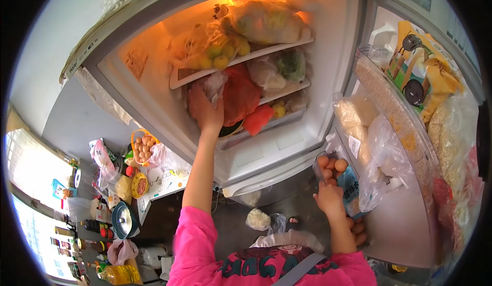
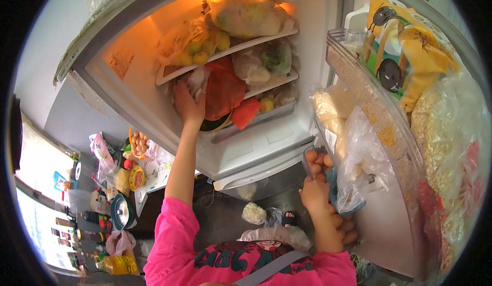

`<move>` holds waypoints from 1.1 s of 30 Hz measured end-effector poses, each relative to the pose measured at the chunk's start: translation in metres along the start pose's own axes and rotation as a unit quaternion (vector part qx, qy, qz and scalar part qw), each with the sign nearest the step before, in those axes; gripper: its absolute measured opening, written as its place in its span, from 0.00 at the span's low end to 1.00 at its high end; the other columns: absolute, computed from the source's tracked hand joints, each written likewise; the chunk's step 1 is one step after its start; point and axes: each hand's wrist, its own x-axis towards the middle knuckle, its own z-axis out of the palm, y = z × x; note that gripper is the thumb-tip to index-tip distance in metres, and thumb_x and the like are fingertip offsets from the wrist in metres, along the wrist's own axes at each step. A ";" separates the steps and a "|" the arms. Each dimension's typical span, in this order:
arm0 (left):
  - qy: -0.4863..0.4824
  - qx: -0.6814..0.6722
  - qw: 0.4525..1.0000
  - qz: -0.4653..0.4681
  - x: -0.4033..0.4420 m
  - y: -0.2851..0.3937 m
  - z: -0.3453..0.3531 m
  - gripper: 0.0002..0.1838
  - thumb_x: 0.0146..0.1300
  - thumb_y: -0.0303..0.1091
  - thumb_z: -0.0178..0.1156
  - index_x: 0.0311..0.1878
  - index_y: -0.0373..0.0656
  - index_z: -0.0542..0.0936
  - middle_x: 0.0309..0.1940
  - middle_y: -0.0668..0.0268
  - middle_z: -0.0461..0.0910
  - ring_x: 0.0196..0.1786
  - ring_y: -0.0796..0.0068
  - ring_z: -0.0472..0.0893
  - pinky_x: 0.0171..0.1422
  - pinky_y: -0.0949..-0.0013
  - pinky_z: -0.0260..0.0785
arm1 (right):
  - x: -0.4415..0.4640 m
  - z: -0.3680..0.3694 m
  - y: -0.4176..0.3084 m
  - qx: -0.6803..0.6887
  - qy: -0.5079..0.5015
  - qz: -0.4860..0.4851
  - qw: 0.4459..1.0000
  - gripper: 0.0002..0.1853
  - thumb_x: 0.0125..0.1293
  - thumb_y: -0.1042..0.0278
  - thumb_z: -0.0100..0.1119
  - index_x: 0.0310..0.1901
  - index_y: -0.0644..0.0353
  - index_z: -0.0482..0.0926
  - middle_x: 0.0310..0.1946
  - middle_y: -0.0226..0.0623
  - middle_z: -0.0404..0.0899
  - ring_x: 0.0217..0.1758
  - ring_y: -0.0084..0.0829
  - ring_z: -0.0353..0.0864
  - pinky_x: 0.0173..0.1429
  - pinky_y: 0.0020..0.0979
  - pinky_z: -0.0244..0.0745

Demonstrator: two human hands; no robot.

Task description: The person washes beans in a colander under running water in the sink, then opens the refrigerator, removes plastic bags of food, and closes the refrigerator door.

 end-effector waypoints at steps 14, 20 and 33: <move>-0.043 -0.066 0.997 0.026 -0.008 -0.021 0.003 0.16 0.50 0.32 0.52 0.44 0.41 0.73 0.42 0.56 0.70 0.48 0.52 0.66 0.52 0.52 0.56 | -0.012 0.003 -0.003 0.007 0.042 -0.013 0.999 0.20 0.51 0.54 0.59 0.41 0.58 0.72 0.27 0.40 0.78 0.32 0.40 0.78 0.36 0.40 0.70; -0.042 -0.214 0.976 0.025 -0.058 0.009 -0.052 0.13 0.49 0.23 0.48 0.40 0.35 0.72 0.36 0.53 0.71 0.43 0.53 0.69 0.49 0.61 0.60 | -0.015 -0.002 -0.011 0.046 0.019 0.014 0.999 0.20 0.49 0.54 0.60 0.39 0.59 0.72 0.25 0.41 0.78 0.31 0.41 0.79 0.35 0.40 0.71; -0.260 -0.489 0.780 -0.290 -0.218 0.029 -0.051 0.09 0.62 0.31 0.48 0.40 0.38 0.74 0.34 0.69 0.75 0.37 0.81 0.72 0.43 0.75 0.64 | -0.021 -0.039 -0.074 0.318 0.086 -0.162 0.930 0.44 0.45 0.59 0.66 0.61 0.63 0.52 0.61 0.57 0.51 0.63 0.53 0.53 0.63 0.40 0.55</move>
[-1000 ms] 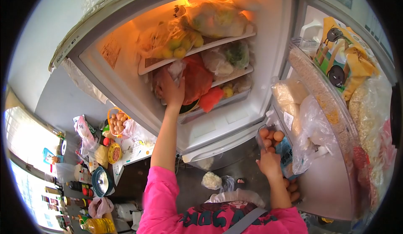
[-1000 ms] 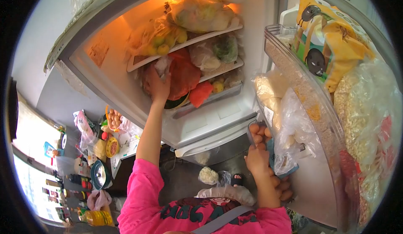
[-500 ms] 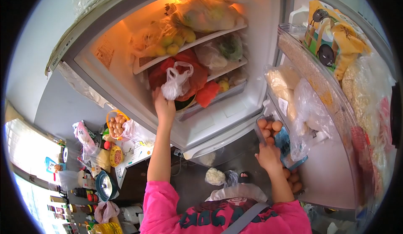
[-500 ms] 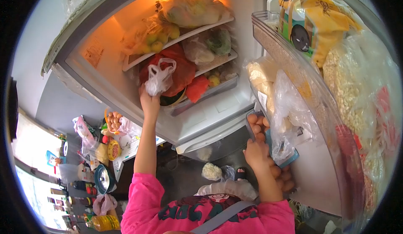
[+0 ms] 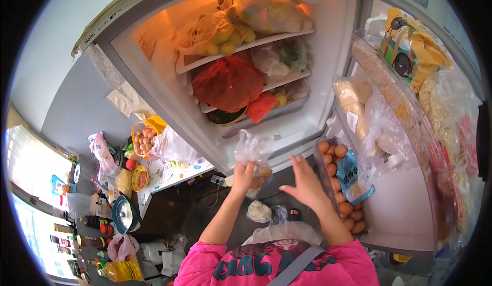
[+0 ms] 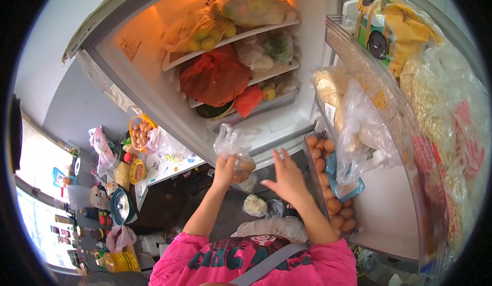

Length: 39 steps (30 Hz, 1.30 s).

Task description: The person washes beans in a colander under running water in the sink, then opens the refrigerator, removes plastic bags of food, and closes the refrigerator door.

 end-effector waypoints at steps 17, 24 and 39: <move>-0.116 0.496 0.775 0.374 -0.046 0.065 0.014 0.28 0.47 0.35 0.59 0.55 0.43 0.68 0.54 0.57 0.67 0.60 0.57 0.63 0.62 0.50 0.52 | 0.013 0.070 0.030 0.102 -0.096 -0.055 0.989 0.24 0.46 0.69 0.60 0.45 0.66 0.65 0.31 0.54 0.74 0.38 0.53 0.74 0.41 0.44 0.68; -0.224 0.217 0.950 0.023 -0.034 0.021 0.015 0.30 0.59 0.45 0.52 0.61 0.41 0.60 0.56 0.51 0.65 0.59 0.52 0.64 0.61 0.58 0.56 | 0.024 0.045 0.014 0.255 -0.042 0.001 0.966 0.26 0.45 0.71 0.60 0.48 0.64 0.64 0.26 0.48 0.75 0.31 0.46 0.77 0.35 0.36 0.70; -0.128 -0.024 0.987 -0.095 -0.002 -0.001 0.031 0.27 0.52 0.28 0.58 0.54 0.35 0.60 0.42 0.63 0.71 0.47 0.74 0.71 0.52 0.71 0.63 | 0.060 0.040 0.060 0.516 -0.136 0.075 0.842 0.28 0.53 0.69 0.62 0.55 0.63 0.62 0.50 0.40 0.67 0.54 0.28 0.66 0.53 0.29 0.66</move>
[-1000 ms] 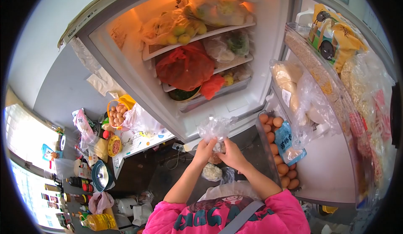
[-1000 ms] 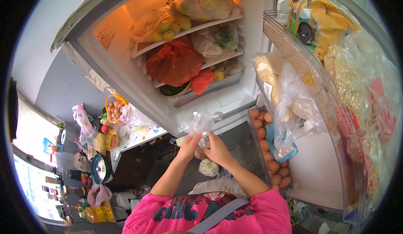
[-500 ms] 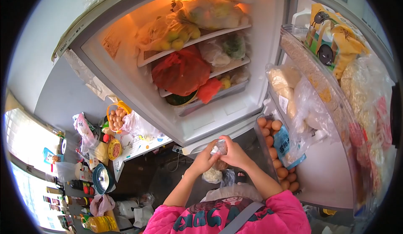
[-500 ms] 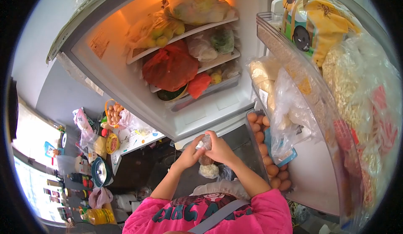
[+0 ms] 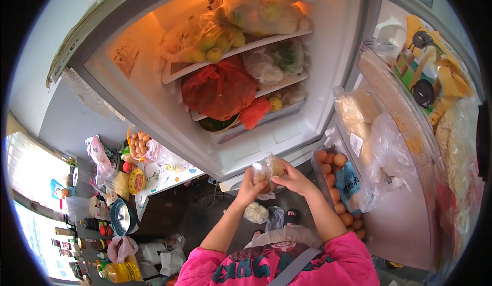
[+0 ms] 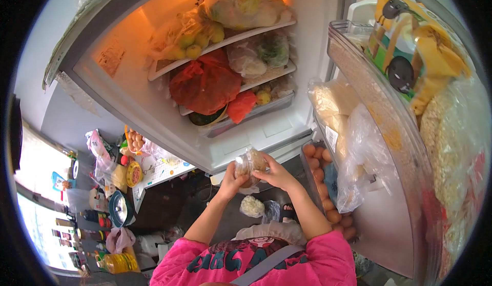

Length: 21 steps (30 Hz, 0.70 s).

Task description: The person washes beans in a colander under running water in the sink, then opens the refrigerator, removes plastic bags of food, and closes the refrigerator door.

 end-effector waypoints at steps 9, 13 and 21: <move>0.125 0.339 0.917 0.170 0.098 0.004 -0.004 0.30 0.52 0.39 0.61 0.55 0.34 0.64 0.57 0.46 0.56 0.60 0.49 0.58 0.63 0.58 0.52 | 0.121 -0.072 0.019 0.158 0.388 -0.139 0.897 0.23 0.57 0.68 0.58 0.50 0.65 0.61 0.43 0.35 0.70 0.42 0.24 0.70 0.44 0.24 0.67; 0.176 0.429 0.858 0.221 0.135 0.024 0.003 0.31 0.47 0.31 0.60 0.56 0.36 0.62 0.60 0.44 0.51 0.62 0.42 0.53 0.64 0.53 0.49 | 0.169 -0.095 -0.008 0.230 0.422 -0.127 0.868 0.25 0.58 0.63 0.57 0.53 0.58 0.59 0.48 0.36 0.67 0.48 0.26 0.67 0.48 0.30 0.63; 0.247 0.548 0.778 0.181 0.183 0.006 -0.010 0.34 0.45 0.24 0.57 0.58 0.41 0.60 0.58 0.43 0.52 0.58 0.39 0.55 0.60 0.52 0.55 | 0.214 -0.130 0.021 -0.364 0.438 -0.004 0.822 0.37 0.51 0.60 0.60 0.61 0.59 0.54 0.52 0.47 0.64 0.58 0.39 0.62 0.58 0.38 0.57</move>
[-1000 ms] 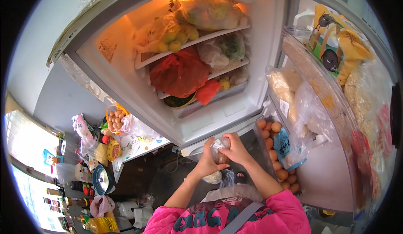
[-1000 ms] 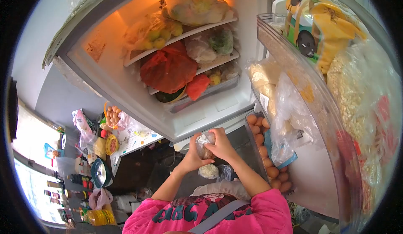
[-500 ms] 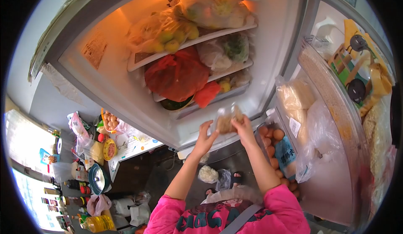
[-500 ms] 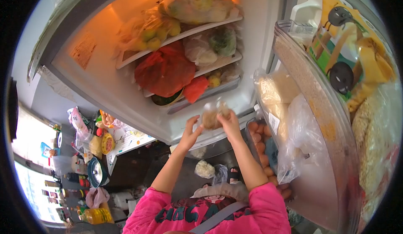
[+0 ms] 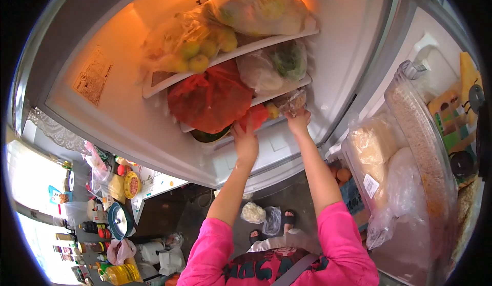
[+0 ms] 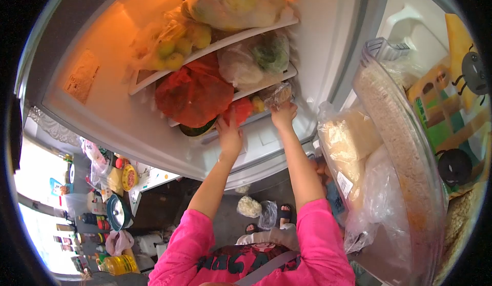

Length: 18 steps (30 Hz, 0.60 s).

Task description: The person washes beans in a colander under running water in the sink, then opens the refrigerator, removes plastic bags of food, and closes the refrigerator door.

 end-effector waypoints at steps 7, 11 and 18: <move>0.013 -0.055 0.998 0.036 0.002 -0.026 0.002 0.14 0.46 0.20 0.51 0.40 0.36 0.72 0.49 0.48 0.66 0.55 0.48 0.64 0.57 0.57 0.59 | -0.003 0.003 -0.019 0.480 -0.080 0.044 0.872 0.35 0.52 0.63 0.58 0.59 0.65 0.54 0.50 0.51 0.65 0.54 0.42 0.67 0.59 0.36 0.59; 0.049 -0.167 0.984 0.030 -0.010 -0.035 -0.010 0.11 0.46 0.19 0.50 0.36 0.33 0.73 0.42 0.49 0.70 0.49 0.50 0.69 0.52 0.59 0.62 | -0.006 0.012 -0.014 0.164 -0.019 -0.068 0.984 0.35 0.53 0.61 0.59 0.59 0.64 0.54 0.50 0.50 0.65 0.53 0.44 0.67 0.57 0.37 0.60; 0.062 -0.259 0.964 0.017 -0.029 -0.031 -0.020 0.09 0.43 0.18 0.51 0.32 0.33 0.73 0.35 0.53 0.73 0.39 0.53 0.73 0.42 0.63 0.66 | -0.084 0.001 -0.035 0.259 -0.034 0.063 0.963 0.33 0.52 0.61 0.61 0.57 0.62 0.58 0.49 0.41 0.66 0.49 0.39 0.68 0.52 0.35 0.66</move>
